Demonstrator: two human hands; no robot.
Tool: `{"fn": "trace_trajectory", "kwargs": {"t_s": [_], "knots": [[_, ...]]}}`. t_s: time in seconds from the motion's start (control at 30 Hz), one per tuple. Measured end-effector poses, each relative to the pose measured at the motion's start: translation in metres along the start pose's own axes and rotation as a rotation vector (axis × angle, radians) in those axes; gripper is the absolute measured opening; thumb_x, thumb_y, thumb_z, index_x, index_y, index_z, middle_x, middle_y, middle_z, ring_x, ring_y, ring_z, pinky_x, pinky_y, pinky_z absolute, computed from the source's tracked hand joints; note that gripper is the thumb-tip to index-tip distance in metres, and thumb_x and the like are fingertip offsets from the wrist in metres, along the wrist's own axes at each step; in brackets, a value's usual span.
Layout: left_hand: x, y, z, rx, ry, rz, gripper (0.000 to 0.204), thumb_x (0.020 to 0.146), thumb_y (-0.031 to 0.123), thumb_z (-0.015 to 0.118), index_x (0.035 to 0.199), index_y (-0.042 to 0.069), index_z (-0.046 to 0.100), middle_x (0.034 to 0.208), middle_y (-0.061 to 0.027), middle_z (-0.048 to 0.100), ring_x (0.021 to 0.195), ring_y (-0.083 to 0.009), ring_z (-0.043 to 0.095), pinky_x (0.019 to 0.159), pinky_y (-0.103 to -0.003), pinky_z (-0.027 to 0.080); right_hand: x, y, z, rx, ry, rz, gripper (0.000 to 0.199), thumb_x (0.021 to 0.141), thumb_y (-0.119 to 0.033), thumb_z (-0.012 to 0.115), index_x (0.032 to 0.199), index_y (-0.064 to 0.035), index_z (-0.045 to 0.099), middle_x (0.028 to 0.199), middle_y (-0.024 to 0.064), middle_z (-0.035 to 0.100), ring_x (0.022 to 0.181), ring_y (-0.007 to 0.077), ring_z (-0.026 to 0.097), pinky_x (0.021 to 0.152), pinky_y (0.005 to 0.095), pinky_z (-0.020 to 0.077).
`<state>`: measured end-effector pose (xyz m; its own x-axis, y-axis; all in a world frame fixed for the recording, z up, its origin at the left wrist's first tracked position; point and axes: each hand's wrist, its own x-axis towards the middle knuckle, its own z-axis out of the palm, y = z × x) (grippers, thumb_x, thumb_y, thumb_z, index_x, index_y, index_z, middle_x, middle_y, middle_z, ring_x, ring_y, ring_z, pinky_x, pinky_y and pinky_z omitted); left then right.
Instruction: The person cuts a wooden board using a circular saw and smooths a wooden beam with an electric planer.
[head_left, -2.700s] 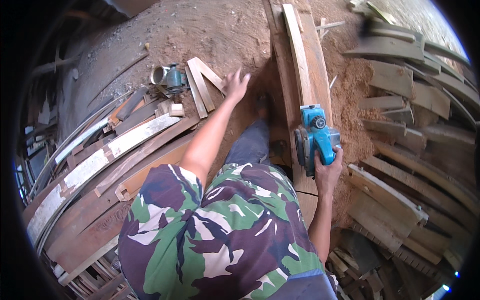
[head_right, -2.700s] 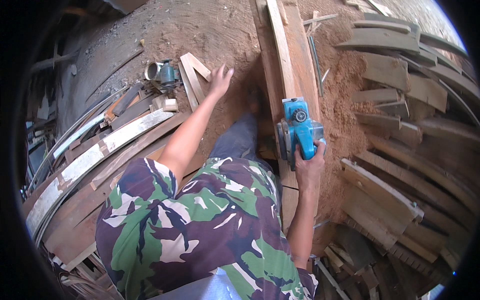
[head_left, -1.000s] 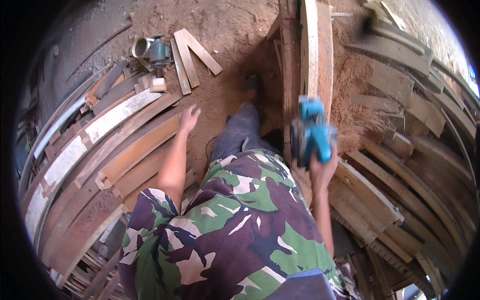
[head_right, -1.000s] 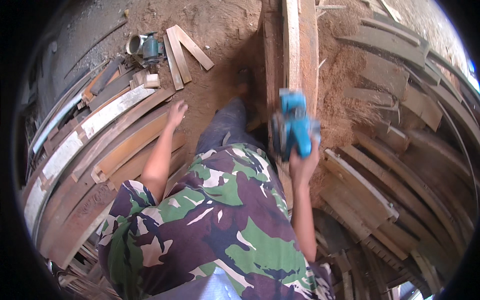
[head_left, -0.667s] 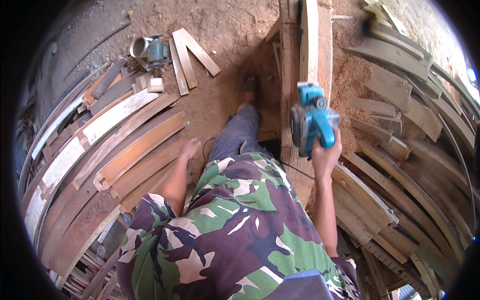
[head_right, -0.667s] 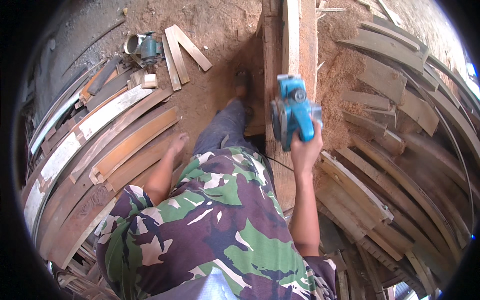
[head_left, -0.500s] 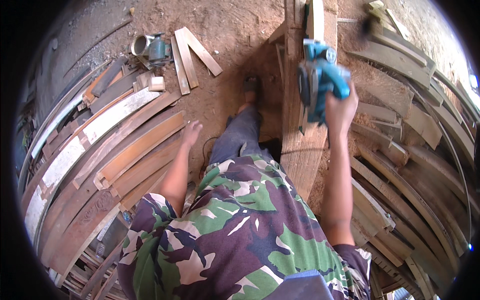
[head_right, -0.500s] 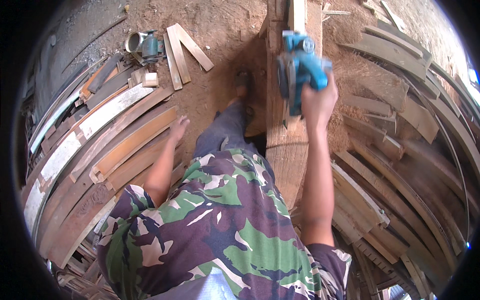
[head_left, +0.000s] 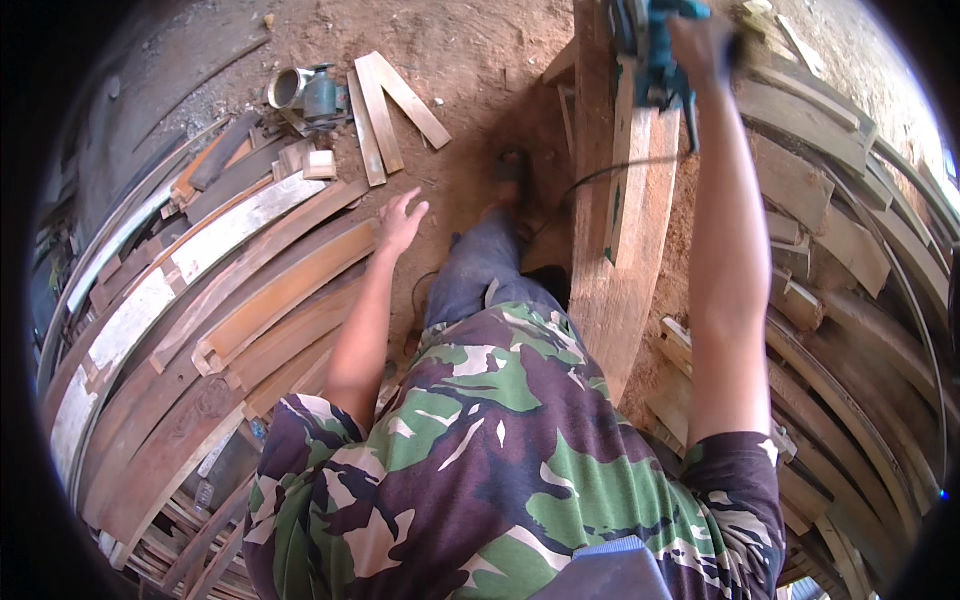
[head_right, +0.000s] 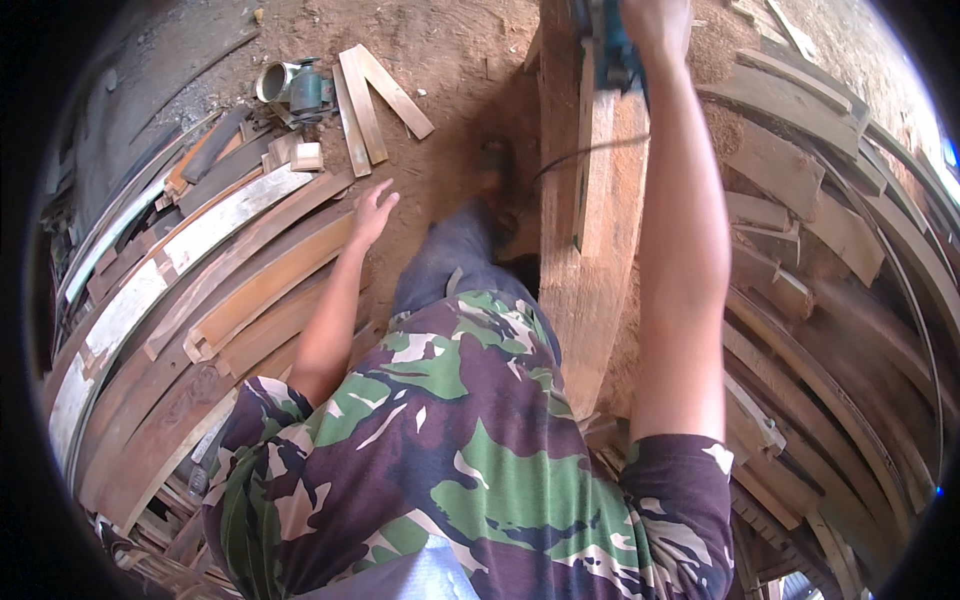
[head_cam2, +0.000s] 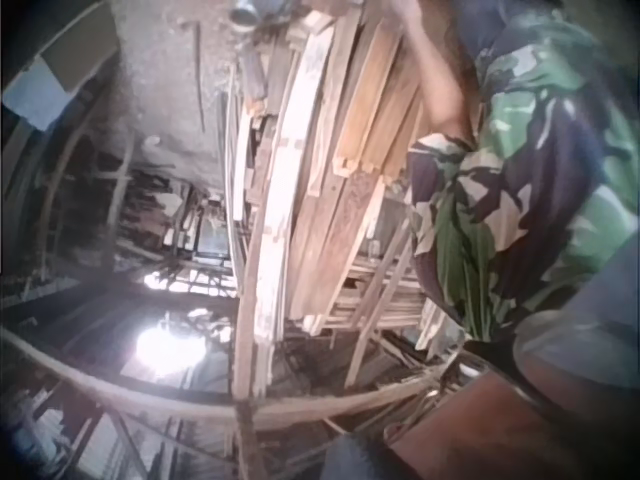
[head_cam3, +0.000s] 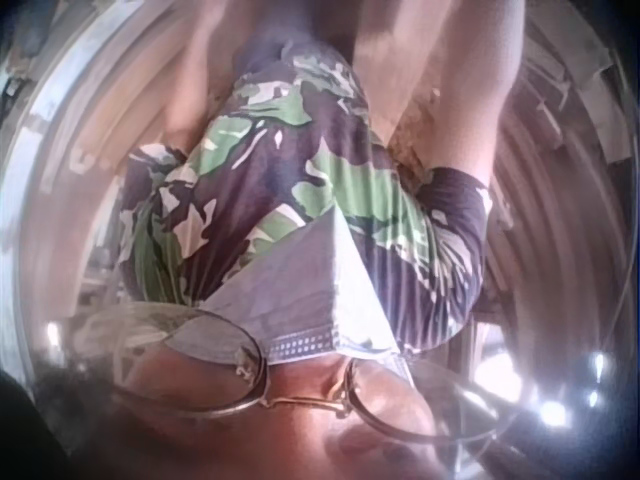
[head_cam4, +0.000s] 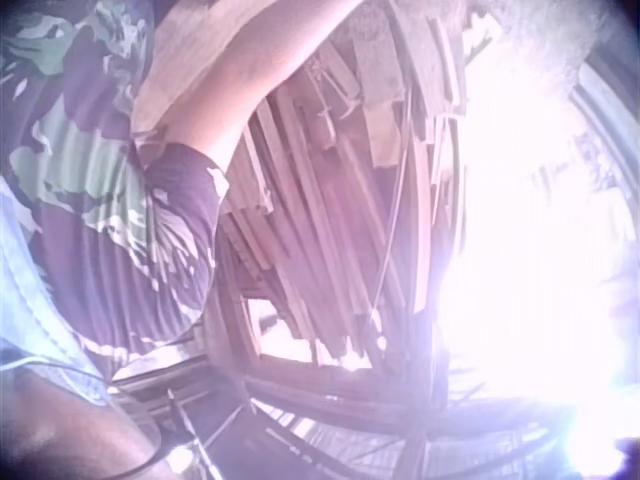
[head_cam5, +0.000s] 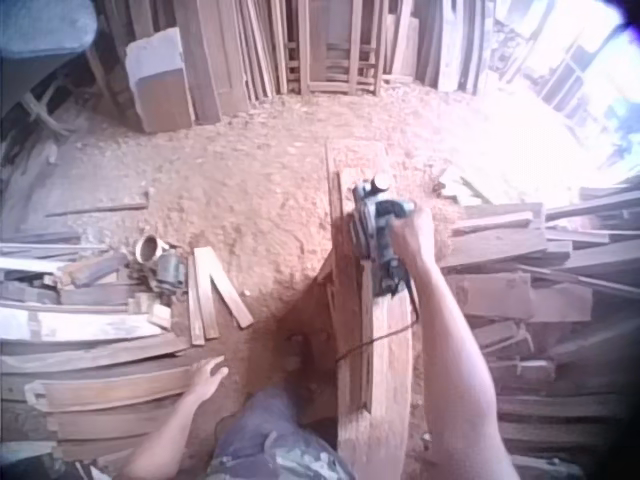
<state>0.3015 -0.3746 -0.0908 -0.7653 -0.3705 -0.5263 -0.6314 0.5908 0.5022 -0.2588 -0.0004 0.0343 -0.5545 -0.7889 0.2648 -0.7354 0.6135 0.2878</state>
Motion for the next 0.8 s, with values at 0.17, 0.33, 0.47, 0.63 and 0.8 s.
{"fn": "trace_trajectory", "kwargs": {"t_s": [0.17,0.33,0.47,0.63,0.8], "knots": [[-0.09,-0.109,0.047,-0.038,-0.102,-0.372,0.063,0.096,0.053,0.066,0.148,0.018,0.061,0.146,-0.0193,0.061,0.141,-0.0383,0.05,0.122,-0.049,0.033,-0.139,-0.204,-0.228,1.015,-0.21,0.914,0.033,0.091,-0.01,0.069,0.123,-0.0024,0.067,0.108,0.0201,0.075,0.105,0.0319,0.073,0.091,0.042,0.0551],[-0.122,-0.092,0.047,0.025,-0.228,-0.42,0.064,0.096,0.054,0.065,0.148,0.018,0.061,0.148,-0.0239,0.058,0.142,-0.0399,0.05,0.124,-0.051,0.031,-0.314,-0.272,-0.323,0.988,-0.39,1.235,0.046,0.088,-0.001,0.071,0.133,-0.0011,0.064,0.108,0.021,0.074,0.101,0.0291,0.074,0.091,0.0384,0.0548],[-0.128,-0.082,0.047,0.094,-0.215,-0.428,0.063,0.096,0.054,0.065,0.148,0.018,0.061,0.146,-0.0252,0.06,0.142,-0.04,0.05,0.123,-0.051,0.031,-0.294,-0.266,-0.305,0.934,-0.262,1.093,0.036,0.088,-0.001,0.07,0.123,0.0025,0.064,0.098,0.0173,0.073,0.092,0.0234,0.071,0.086,0.0374,0.0536],[-0.115,-0.077,0.044,0.002,-0.161,-0.406,0.062,0.096,0.055,0.064,0.147,0.02,0.062,0.146,-0.0231,0.061,0.143,-0.0402,0.05,0.122,-0.05,0.032,-0.184,-0.222,-0.251,0.97,-0.202,1.001,0.036,0.085,0.0,0.068,0.121,0.0015,0.066,0.098,0.0226,0.075,0.091,0.0327,0.075,0.084,0.0414,0.0553],[-0.101,-0.042,0.035,-0.108,-0.109,-0.449,0.06,0.096,0.052,0.066,0.146,0.018,0.063,0.145,-0.02,0.062,0.142,-0.0394,0.049,0.122,-0.049,0.032,-0.048,-0.168,-0.167,0.881,-0.118,0.891,0.035,0.079,-0.006,0.064,0.112,-0.0001,0.074,0.096,0.0218,0.077,0.091,0.0354,0.076,0.084,0.0447,0.0568]]}}
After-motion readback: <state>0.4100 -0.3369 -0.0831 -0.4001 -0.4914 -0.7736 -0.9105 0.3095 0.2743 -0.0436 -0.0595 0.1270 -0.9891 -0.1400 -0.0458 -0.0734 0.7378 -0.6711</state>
